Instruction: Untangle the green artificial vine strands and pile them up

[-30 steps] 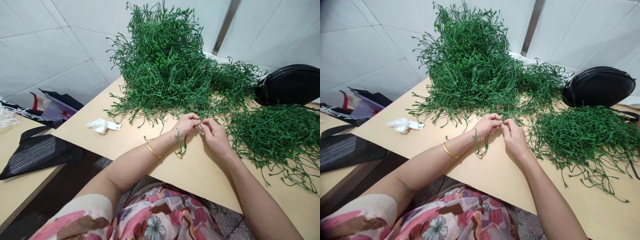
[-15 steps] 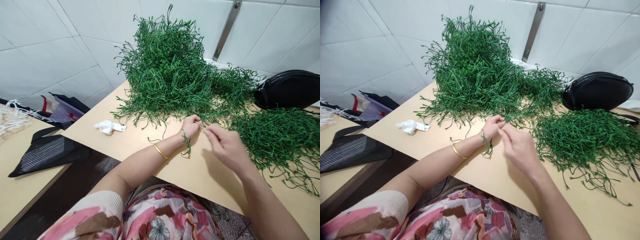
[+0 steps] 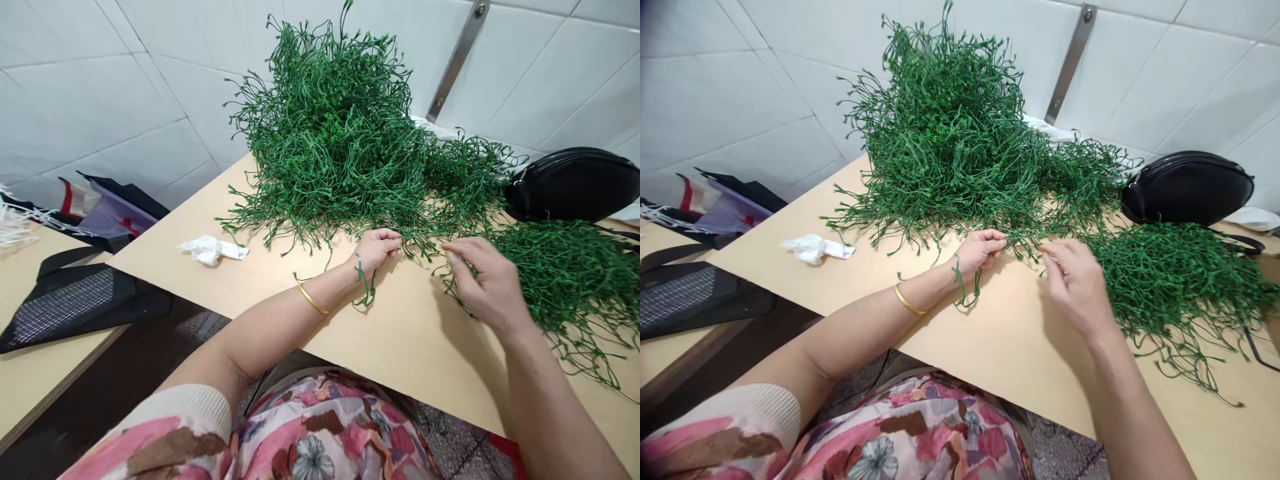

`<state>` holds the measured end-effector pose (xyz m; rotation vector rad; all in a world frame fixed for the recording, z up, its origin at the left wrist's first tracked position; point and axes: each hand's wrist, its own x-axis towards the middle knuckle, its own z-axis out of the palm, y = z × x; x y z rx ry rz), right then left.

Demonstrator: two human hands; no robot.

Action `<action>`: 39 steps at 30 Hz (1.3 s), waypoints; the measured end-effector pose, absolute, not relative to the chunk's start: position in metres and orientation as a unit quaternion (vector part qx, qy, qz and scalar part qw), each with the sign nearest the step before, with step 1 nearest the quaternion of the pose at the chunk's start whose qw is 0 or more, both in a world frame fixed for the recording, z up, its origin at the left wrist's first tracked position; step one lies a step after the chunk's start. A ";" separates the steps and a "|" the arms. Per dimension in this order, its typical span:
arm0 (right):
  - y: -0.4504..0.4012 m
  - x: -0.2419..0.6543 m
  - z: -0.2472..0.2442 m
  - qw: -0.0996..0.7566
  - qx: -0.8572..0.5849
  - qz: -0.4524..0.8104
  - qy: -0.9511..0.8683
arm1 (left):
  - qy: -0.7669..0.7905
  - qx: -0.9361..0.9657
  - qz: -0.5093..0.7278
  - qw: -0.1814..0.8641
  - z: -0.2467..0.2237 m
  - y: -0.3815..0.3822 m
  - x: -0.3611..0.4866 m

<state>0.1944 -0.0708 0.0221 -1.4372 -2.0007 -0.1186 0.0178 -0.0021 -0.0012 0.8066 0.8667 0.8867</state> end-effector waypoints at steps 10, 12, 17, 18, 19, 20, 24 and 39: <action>-0.048 0.159 -0.014 0.363 -0.520 0.033 -0.773 | 0.388 0.385 0.349 0.761 0.000 0.001 0.012; -0.048 0.159 -0.014 0.365 -0.521 0.043 -0.770 | 0.370 0.382 0.341 0.775 -0.003 0.004 0.010; -0.050 0.154 -0.010 0.342 -0.543 0.042 -0.765 | 0.337 0.357 0.331 0.806 -0.008 0.008 0.010; -0.051 0.153 -0.009 0.337 -0.546 0.038 -0.766 | 0.337 0.354 0.335 0.806 -0.008 0.007 0.010; -0.051 0.153 -0.008 0.335 -0.548 0.032 -0.766 | 0.338 0.351 0.340 0.804 -0.008 0.007 0.011; -0.052 0.153 -0.008 0.338 -0.551 0.024 -0.763 | 0.339 0.350 0.345 0.802 -0.008 0.007 0.012; -0.051 0.157 -0.010 0.345 -0.559 -0.006 -0.754 | 0.323 0.316 0.338 0.826 -0.006 0.008 0.011; -0.037 0.185 -0.024 0.257 -0.628 0.046 -0.733 | 0.184 0.203 0.374 0.886 0.017 0.015 -0.009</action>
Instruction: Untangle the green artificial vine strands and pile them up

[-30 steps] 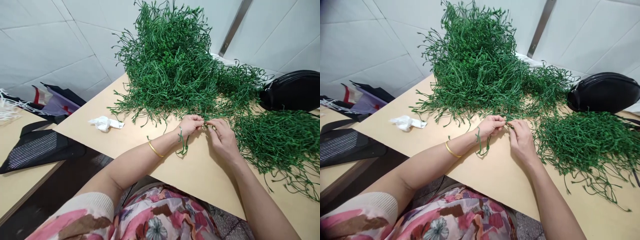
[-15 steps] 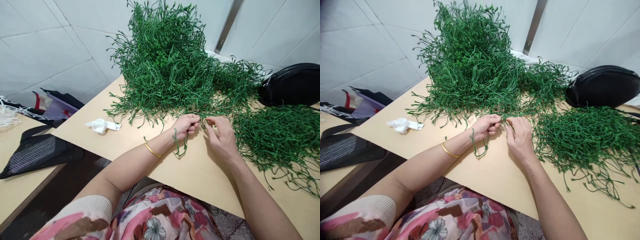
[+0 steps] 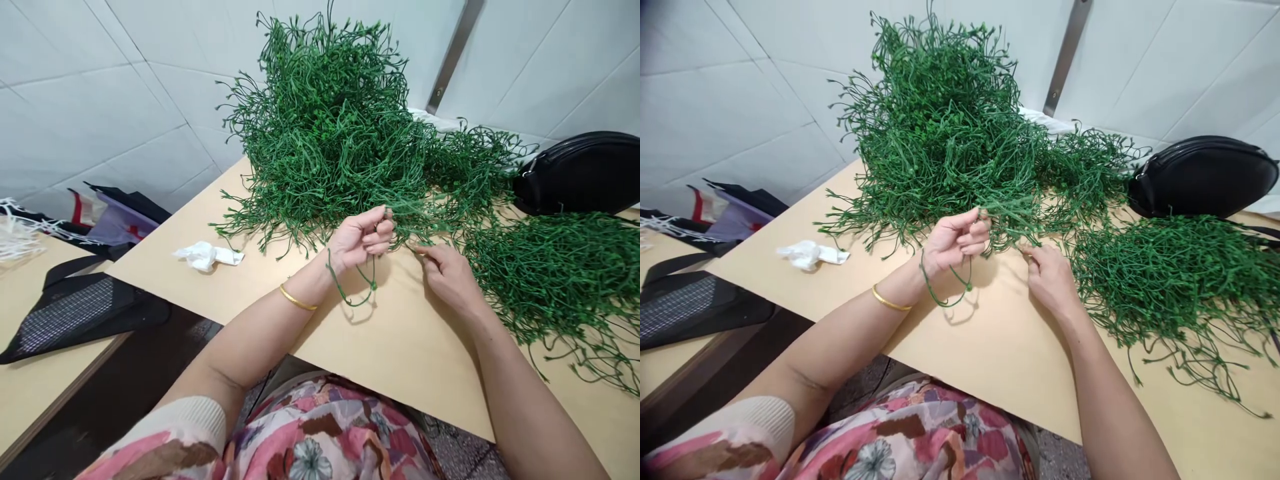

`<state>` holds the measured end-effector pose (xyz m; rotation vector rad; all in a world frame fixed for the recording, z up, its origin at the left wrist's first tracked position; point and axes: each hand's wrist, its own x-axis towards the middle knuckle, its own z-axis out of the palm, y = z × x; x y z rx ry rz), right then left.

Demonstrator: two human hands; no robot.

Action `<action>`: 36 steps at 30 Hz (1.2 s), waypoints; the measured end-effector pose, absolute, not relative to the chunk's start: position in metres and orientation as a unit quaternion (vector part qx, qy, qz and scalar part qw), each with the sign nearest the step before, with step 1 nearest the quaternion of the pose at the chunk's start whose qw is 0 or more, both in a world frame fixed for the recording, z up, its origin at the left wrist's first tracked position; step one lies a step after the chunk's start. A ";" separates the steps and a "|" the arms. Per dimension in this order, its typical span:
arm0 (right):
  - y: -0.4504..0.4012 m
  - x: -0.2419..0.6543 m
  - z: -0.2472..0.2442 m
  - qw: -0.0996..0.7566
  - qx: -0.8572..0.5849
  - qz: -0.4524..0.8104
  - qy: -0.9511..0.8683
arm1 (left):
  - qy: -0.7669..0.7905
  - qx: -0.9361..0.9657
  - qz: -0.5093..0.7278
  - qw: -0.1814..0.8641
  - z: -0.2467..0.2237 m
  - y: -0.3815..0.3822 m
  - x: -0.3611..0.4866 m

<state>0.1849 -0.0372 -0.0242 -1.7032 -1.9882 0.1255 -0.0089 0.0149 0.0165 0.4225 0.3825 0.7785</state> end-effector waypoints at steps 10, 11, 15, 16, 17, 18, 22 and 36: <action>-0.064 0.161 0.001 0.497 -0.524 -0.041 -0.691 | 0.323 0.287 0.413 0.802 -0.009 0.008 0.013; -0.064 0.156 0.000 0.492 -0.512 -0.027 -0.704 | 0.321 0.292 0.407 0.804 -0.009 0.006 0.014; -0.061 0.148 -0.010 0.436 -0.521 0.014 -0.734 | 0.302 0.299 0.385 0.820 -0.005 -0.001 0.016; -0.059 0.149 -0.011 0.427 -0.533 0.021 -0.730 | 0.296 0.299 0.378 0.825 -0.005 -0.001 0.016; -0.059 0.149 -0.012 0.422 -0.545 0.033 -0.724 | 0.291 0.299 0.371 0.830 -0.006 -0.002 0.016; -0.059 0.150 -0.012 0.420 -0.559 0.052 -0.713 | 0.286 0.300 0.363 0.834 -0.006 -0.002 0.016; -0.060 0.149 -0.009 0.447 -0.594 0.201 -0.638 | 0.270 0.323 0.345 0.839 -0.011 -0.002 0.017; -0.057 0.151 -0.012 0.347 -0.662 0.174 -0.641 | 0.309 0.376 0.374 0.790 -0.018 -0.006 0.024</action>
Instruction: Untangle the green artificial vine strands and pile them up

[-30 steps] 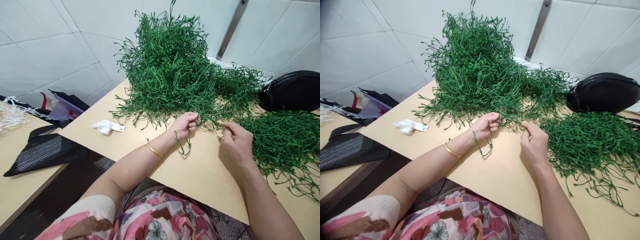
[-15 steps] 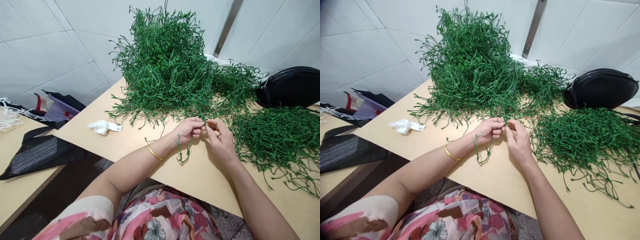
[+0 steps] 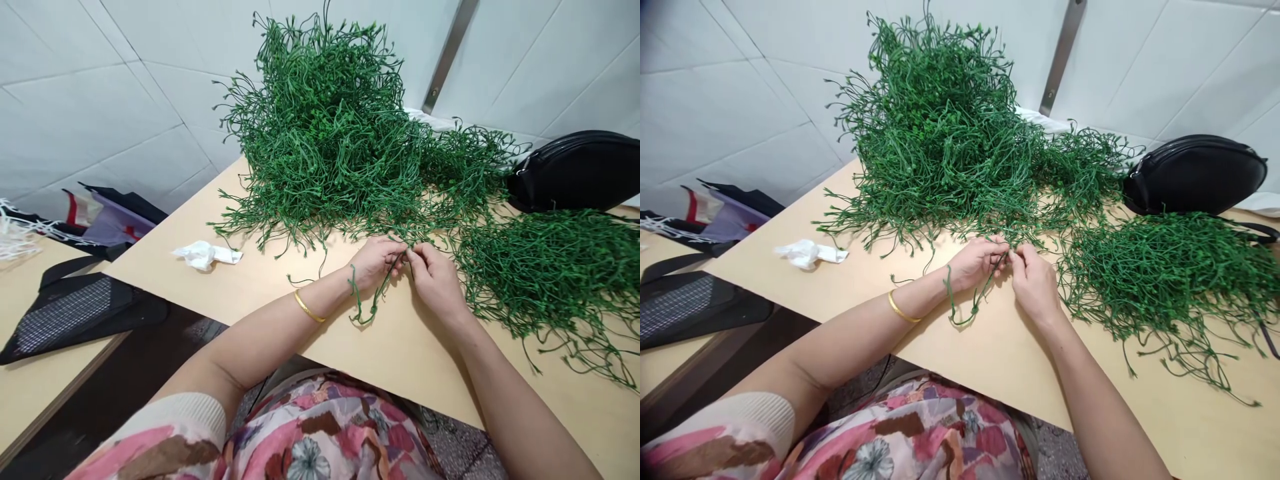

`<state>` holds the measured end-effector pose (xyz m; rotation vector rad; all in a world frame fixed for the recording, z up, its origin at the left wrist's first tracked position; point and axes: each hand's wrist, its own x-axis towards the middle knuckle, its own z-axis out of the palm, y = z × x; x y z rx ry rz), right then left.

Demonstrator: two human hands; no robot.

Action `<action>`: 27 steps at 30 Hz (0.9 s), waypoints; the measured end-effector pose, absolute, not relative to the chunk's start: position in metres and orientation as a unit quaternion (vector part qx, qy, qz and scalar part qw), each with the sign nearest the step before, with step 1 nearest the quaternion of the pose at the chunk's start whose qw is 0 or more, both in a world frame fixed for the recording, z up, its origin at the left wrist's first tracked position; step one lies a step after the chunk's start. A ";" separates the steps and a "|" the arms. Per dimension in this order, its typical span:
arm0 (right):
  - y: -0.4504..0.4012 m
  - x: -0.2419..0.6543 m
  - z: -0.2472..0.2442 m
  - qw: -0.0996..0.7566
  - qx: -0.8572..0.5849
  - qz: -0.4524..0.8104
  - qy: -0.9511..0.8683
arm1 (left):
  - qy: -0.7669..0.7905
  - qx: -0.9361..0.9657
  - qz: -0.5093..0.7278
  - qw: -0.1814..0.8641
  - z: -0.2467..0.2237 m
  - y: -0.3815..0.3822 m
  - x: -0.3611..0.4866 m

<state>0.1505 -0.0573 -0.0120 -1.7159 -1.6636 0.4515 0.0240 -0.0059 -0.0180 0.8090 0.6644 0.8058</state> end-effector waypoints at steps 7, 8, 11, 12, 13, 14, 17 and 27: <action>-0.059 0.144 -0.011 0.302 -0.674 0.142 -0.659 | 0.391 0.386 0.389 0.739 -0.012 -0.011 0.030; -0.059 0.144 -0.011 0.311 -0.675 0.160 -0.650 | 0.396 0.383 0.397 0.734 -0.012 -0.011 0.031; -0.058 0.144 -0.012 0.351 -0.656 0.246 -0.621 | 0.398 0.377 0.415 0.726 -0.011 -0.011 0.033; -0.057 0.144 -0.012 0.360 -0.648 0.268 -0.616 | 0.396 0.376 0.417 0.727 -0.010 -0.011 0.032; -0.057 0.145 -0.012 0.364 -0.642 0.279 -0.615 | 0.393 0.377 0.415 0.729 -0.010 -0.011 0.032; -0.056 0.146 -0.012 0.362 -0.640 0.279 -0.618 | 0.391 0.377 0.413 0.731 -0.010 -0.011 0.032; -0.055 0.146 -0.011 0.332 -0.648 0.242 -0.641 | 0.392 0.375 0.399 0.739 -0.011 -0.011 0.032; -0.096 0.146 0.041 0.253 -0.599 0.085 -0.755 | 0.397 0.363 0.413 0.735 -0.008 0.000 0.027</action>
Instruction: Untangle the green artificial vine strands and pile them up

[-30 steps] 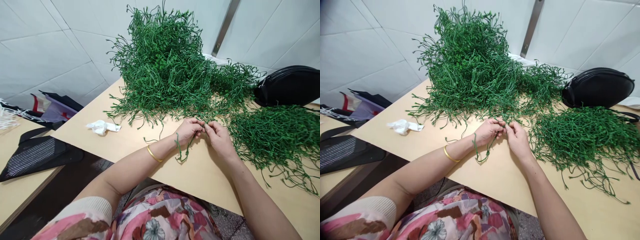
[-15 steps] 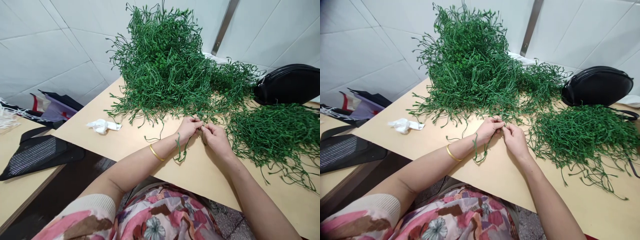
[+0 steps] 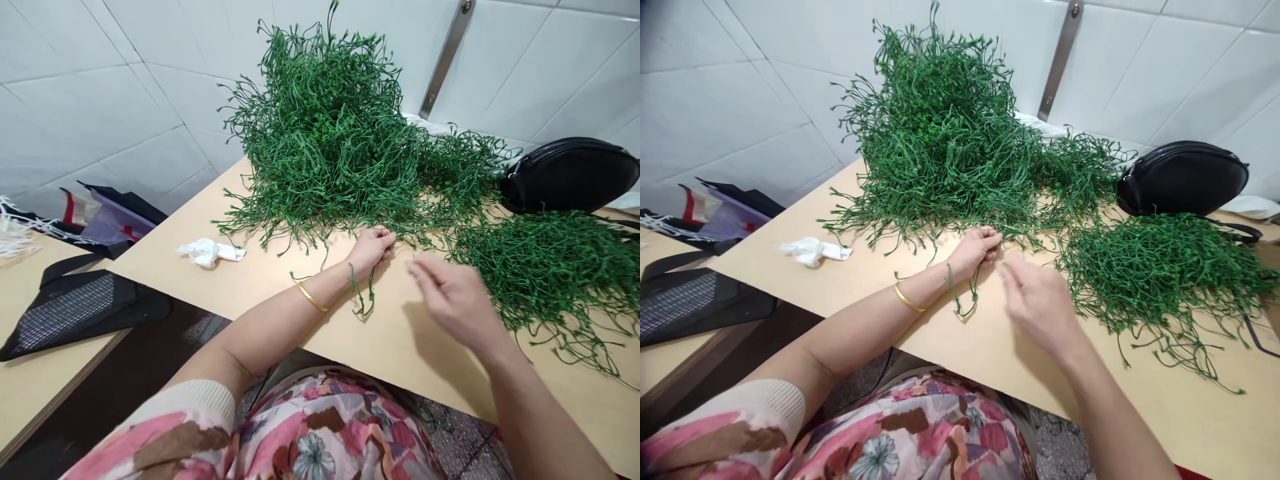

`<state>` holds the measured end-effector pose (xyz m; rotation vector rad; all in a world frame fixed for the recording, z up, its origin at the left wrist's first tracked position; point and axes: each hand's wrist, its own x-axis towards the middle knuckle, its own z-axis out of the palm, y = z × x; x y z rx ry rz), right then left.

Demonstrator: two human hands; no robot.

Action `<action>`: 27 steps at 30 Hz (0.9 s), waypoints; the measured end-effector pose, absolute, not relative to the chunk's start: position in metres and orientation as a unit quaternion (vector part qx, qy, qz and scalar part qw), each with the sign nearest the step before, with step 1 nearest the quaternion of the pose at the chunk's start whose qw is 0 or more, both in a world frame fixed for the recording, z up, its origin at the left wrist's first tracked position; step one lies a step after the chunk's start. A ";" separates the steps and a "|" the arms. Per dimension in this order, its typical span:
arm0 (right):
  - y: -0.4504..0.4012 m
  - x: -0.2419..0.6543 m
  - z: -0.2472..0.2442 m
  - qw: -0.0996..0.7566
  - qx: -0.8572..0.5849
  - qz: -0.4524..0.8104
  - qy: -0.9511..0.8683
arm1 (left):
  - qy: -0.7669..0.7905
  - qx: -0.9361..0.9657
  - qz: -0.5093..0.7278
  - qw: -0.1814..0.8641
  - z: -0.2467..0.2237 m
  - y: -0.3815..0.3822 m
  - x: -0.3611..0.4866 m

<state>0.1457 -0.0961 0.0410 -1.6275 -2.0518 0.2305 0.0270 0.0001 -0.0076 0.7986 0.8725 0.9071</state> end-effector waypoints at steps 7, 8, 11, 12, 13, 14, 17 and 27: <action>-0.078 0.245 0.051 0.204 -0.747 -0.221 -0.593 | 0.378 0.378 0.463 0.707 -0.016 -0.004 0.025; -0.076 0.244 0.046 0.221 -0.732 -0.210 -0.609 | 0.372 0.379 0.459 0.713 -0.017 -0.003 0.024; -0.069 0.217 0.029 0.282 -0.648 -0.094 -0.701 | 0.365 0.378 0.443 0.726 -0.017 0.000 0.022; -0.066 0.204 0.023 0.303 -0.612 -0.049 -0.729 | 0.364 0.375 0.440 0.730 -0.017 0.001 0.022; -0.063 0.192 0.018 0.314 -0.584 -0.025 -0.748 | 0.362 0.372 0.437 0.734 -0.017 0.002 0.021; -0.060 0.181 0.012 0.320 -0.562 -0.014 -0.763 | 0.360 0.371 0.431 0.739 -0.017 0.002 0.021; -0.051 0.162 -0.004 0.315 -0.524 0.003 -0.791 | 0.356 0.376 0.409 0.751 -0.016 0.003 0.019; -0.045 0.157 -0.025 0.355 -0.525 0.058 -0.772 | 0.349 0.374 0.423 0.748 -0.015 0.003 0.018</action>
